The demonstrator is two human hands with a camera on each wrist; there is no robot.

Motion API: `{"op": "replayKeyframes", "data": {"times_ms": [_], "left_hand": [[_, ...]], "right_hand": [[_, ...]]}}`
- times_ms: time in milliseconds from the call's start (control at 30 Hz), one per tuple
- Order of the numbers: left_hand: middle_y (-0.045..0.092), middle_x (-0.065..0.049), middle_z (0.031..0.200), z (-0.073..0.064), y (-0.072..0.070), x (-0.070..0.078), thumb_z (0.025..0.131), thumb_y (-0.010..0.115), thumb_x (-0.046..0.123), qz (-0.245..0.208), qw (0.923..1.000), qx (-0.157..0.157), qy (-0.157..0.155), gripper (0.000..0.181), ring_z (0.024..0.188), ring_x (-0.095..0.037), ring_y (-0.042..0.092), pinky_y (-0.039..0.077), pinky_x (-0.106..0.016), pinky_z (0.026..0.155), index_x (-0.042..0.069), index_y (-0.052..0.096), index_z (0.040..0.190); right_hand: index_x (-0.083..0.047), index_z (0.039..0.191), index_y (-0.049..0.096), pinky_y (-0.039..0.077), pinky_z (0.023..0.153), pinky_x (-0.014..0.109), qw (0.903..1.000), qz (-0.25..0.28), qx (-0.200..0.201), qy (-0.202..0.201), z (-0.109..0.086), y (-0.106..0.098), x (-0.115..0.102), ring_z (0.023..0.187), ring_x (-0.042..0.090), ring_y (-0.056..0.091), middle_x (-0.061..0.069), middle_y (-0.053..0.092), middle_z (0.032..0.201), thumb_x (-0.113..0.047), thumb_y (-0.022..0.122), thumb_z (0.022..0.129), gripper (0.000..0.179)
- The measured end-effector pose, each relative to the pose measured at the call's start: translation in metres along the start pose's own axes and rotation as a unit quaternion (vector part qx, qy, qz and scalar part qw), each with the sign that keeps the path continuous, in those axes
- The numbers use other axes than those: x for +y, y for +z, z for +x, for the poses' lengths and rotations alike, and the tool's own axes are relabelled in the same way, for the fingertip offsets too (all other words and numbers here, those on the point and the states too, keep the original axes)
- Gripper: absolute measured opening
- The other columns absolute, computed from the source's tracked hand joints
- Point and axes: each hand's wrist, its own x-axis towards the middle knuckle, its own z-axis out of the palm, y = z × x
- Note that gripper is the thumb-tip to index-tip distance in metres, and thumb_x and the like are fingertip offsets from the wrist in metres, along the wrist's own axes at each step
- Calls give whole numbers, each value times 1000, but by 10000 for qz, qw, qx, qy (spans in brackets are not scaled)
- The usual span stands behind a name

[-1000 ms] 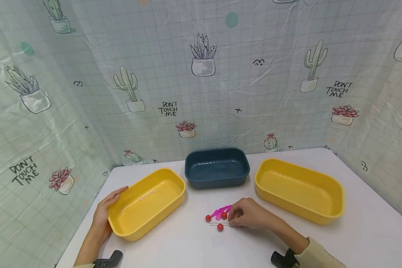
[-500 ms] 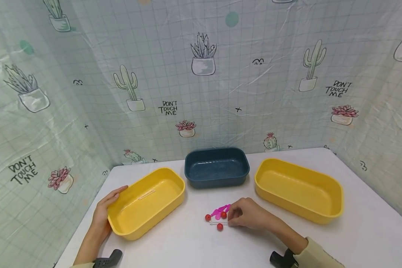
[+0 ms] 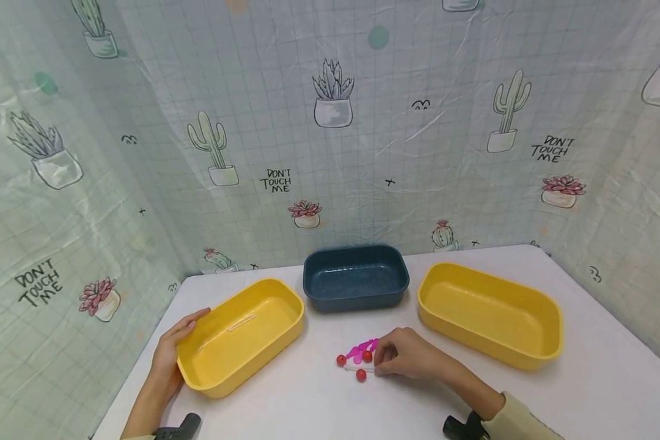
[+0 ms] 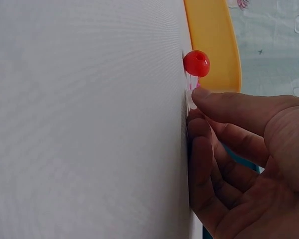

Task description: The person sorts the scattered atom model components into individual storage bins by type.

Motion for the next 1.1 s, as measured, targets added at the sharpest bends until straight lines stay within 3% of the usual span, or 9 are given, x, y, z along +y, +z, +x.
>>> {"op": "replayKeyframes", "data": {"times_ms": [233, 500, 1100], "left_hand": [[62, 25, 133, 0, -1, -1, 112, 39, 31, -78, 9999, -27, 72, 46, 123, 3, 60, 52, -14, 101, 15, 49, 155], [61, 25, 134, 0, -1, -1, 112, 40, 33, -39, 10000, 25, 46, 47, 123, 3, 60, 52, -14, 101, 16, 48, 155], [61, 23, 134, -1, 0, -1, 112, 40, 32, 21, 10000, 27, 39, 47, 123, 3, 61, 52, -15, 101, 15, 49, 155]], "right_hand": [[-20, 84, 75, 49, 60, 19, 10000, -86, -15, -25, 0, 0, 0, 69, 11, 56, -6, 64, 73, -20, 84, 86, 9], [-20, 95, 79, 47, 61, 18, 10000, -76, -39, 25, 2, 1, -3, 71, 11, 55, -5, 64, 75, -23, 84, 87, 10], [-18, 84, 74, 51, 58, 19, 9999, 5, -30, -105, 0, 0, -4, 66, 10, 57, -6, 65, 73, -17, 83, 87, 9]]}}
